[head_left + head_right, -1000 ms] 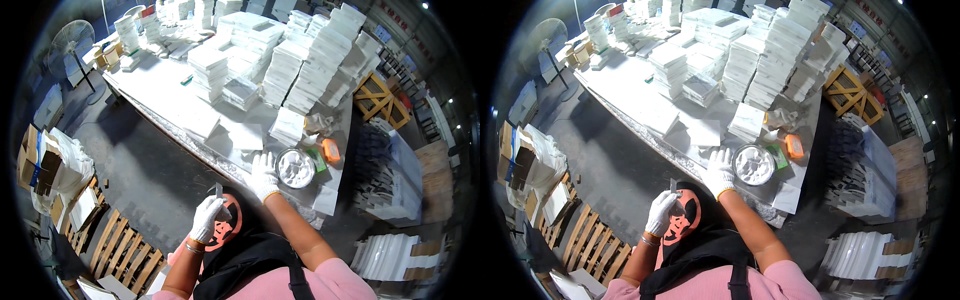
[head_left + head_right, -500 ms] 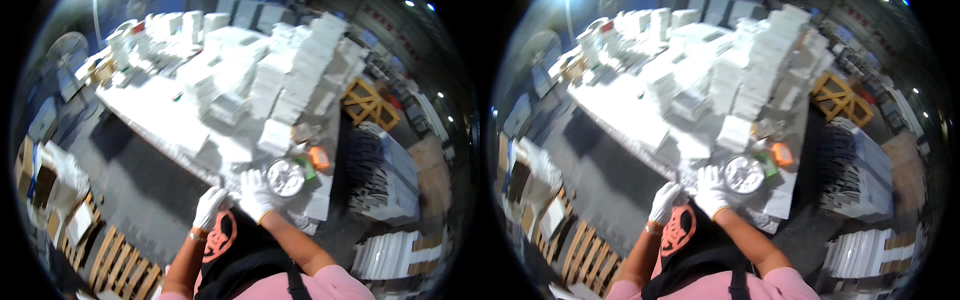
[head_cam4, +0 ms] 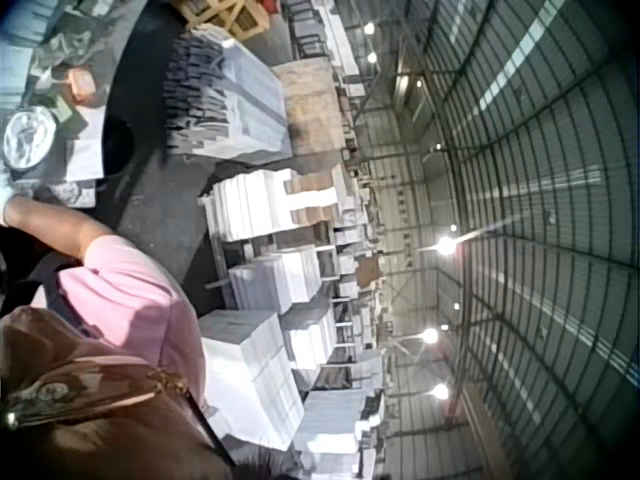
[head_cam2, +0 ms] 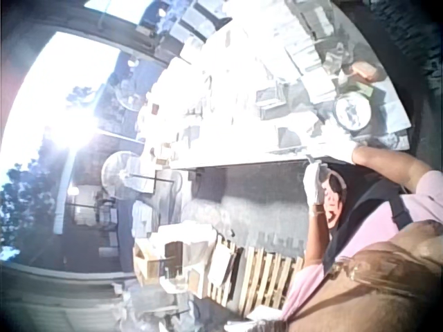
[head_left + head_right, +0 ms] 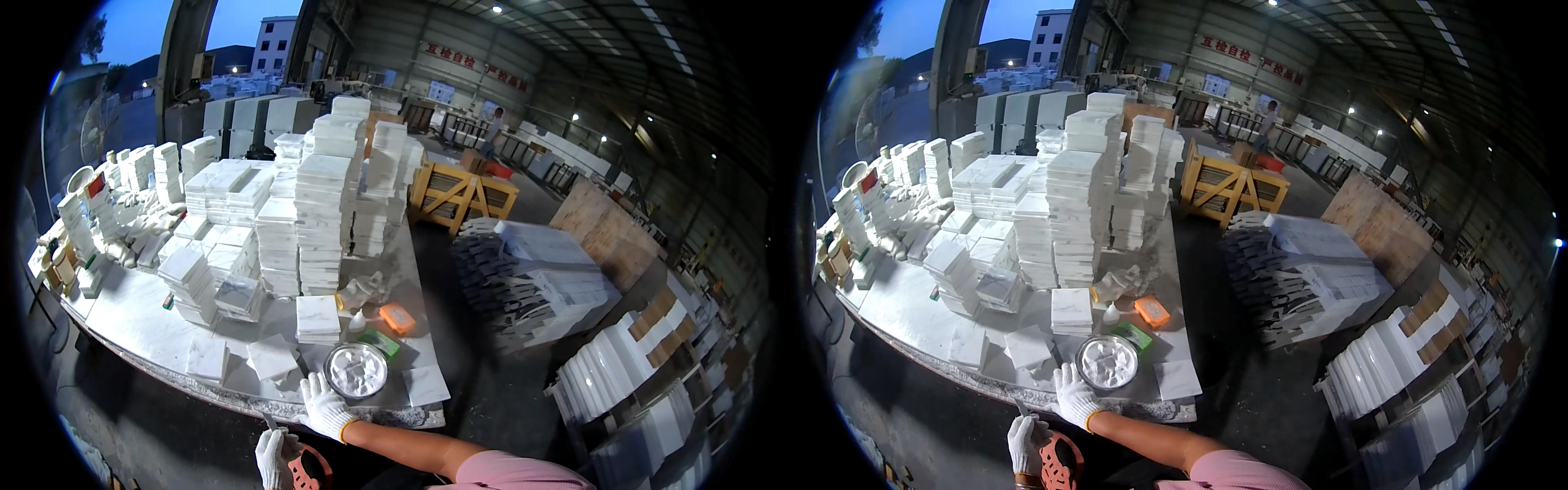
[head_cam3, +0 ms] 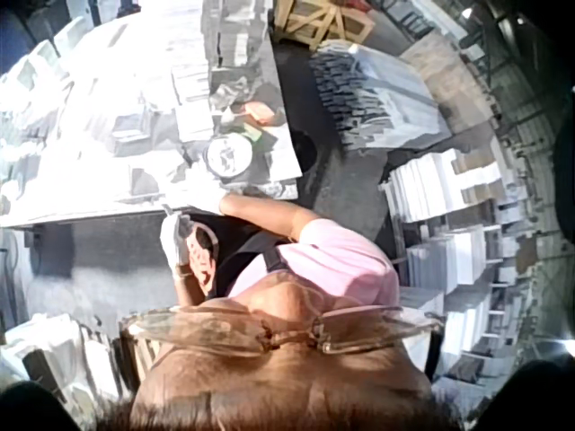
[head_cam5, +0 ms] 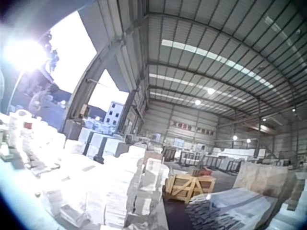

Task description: The person applies a white paste to small white square tiles using a metal spatula, then rubs the edges with a green sponge and an orange block. The person handles tiles one at a time, places them on a table, and repeats the process.

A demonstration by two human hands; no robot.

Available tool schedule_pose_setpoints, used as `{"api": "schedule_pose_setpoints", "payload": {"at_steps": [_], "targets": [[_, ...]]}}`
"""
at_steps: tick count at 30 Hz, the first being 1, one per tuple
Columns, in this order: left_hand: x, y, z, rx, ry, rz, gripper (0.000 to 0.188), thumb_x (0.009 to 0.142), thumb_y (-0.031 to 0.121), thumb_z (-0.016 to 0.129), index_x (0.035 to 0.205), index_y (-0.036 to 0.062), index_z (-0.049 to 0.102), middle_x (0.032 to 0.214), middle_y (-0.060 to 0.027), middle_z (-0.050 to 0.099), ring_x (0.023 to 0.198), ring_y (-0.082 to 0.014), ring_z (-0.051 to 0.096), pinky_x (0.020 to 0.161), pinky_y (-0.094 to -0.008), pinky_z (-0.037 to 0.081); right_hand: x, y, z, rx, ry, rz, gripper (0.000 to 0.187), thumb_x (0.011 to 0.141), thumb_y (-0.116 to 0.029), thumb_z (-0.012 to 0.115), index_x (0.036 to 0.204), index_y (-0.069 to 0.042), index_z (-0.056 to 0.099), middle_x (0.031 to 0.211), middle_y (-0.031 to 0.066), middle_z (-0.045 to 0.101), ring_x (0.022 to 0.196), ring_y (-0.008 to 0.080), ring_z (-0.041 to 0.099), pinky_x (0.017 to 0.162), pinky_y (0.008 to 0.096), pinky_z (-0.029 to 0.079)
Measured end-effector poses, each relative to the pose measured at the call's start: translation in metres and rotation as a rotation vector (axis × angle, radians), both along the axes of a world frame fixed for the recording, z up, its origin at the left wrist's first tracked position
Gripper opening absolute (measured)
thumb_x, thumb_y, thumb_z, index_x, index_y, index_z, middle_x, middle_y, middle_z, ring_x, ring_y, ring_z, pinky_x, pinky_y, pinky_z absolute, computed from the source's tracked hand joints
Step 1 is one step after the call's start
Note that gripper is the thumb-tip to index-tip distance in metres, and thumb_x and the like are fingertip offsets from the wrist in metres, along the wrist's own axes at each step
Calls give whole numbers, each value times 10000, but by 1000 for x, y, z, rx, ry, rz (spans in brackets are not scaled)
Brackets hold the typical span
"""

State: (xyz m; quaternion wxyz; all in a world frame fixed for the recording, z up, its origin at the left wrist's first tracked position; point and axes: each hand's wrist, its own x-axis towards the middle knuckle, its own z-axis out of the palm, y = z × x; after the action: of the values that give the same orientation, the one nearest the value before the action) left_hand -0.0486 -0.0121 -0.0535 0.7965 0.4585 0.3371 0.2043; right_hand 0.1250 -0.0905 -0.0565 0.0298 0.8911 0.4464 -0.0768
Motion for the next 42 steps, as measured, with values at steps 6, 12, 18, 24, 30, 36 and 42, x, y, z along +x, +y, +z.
{"api": "schedule_pose_setpoints", "payload": {"at_steps": [6, 12, 18, 24, 30, 36, 42], "targets": [[-4, -1, -3, -10, -39, 2, 189, 1010, 225, 566, 1023, 58, 652, 838, -79, 718, 676, -178, 678, 625, -295, 543, -1, -2, 3, 45, 34, -15, 929, 919, -525, 626, 1567, 38, 271, 1623, 326, 213, 1517, 472, 220, 1195, 504, 321], [-2, 2, 2, -26, -22, -3, 206, 1011, 218, 573, 1013, 23, 638, 854, -118, 724, 693, -207, 696, 628, -317, 569, 15, 23, 15, -29, 38, -46, 941, 923, -629, 570, 1535, 45, 331, 1630, 310, 235, 1536, 464, 167, 1254, 495, 175], [-5, 1, 2, -4, -28, -2, 192, 994, 221, 595, 976, 33, 630, 837, -110, 724, 668, -215, 696, 612, -314, 563, 8, 21, 6, -44, -40, -41, 967, 906, -631, 592, 1493, 101, 359, 1588, 339, 295, 1517, 471, 210, 1247, 506, 182], [-5, 2, -3, -7, -85, 0, 181, 997, 194, 598, 994, 23, 657, 860, -99, 716, 714, -192, 689, 663, -303, 556, 16, 11, -38, 88, -158, -7, 966, 914, -637, 567, 1472, 131, 388, 1530, 379, 349, 1472, 495, 283, 1225, 542, 210], [1, 2, 10, -6, -84, -49, 230, 1008, 228, 617, 1068, 17, 686, 931, -65, 727, 761, -140, 658, 711, -266, 519, 9, -5, 13, 95, -44, 27, 984, 873, -592, 647, 1491, 116, 358, 1549, 340, 348, 1473, 477, 290, 1236, 544, 195], [-2, -1, 2, -20, -4, -66, 318, 1014, 325, 616, 1097, 20, 649, 943, -71, 729, 796, -131, 660, 740, -286, 536, -14, -26, -2, 165, -98, 93, 991, 840, -643, 680, 1497, 38, 386, 1569, 260, 364, 1462, 414, 325, 1177, 535, 302], [-1, -5, 5, -30, 29, -66, 328, 1015, 327, 613, 1105, 14, 648, 954, -73, 729, 815, -127, 667, 742, -280, 538, 4, -31, -13, 381, -180, 213, 364, 821, -377, 745, 1003, -93, 606, 1065, 93, 576, 1071, 292, 574, 862, 428, 508]]}}
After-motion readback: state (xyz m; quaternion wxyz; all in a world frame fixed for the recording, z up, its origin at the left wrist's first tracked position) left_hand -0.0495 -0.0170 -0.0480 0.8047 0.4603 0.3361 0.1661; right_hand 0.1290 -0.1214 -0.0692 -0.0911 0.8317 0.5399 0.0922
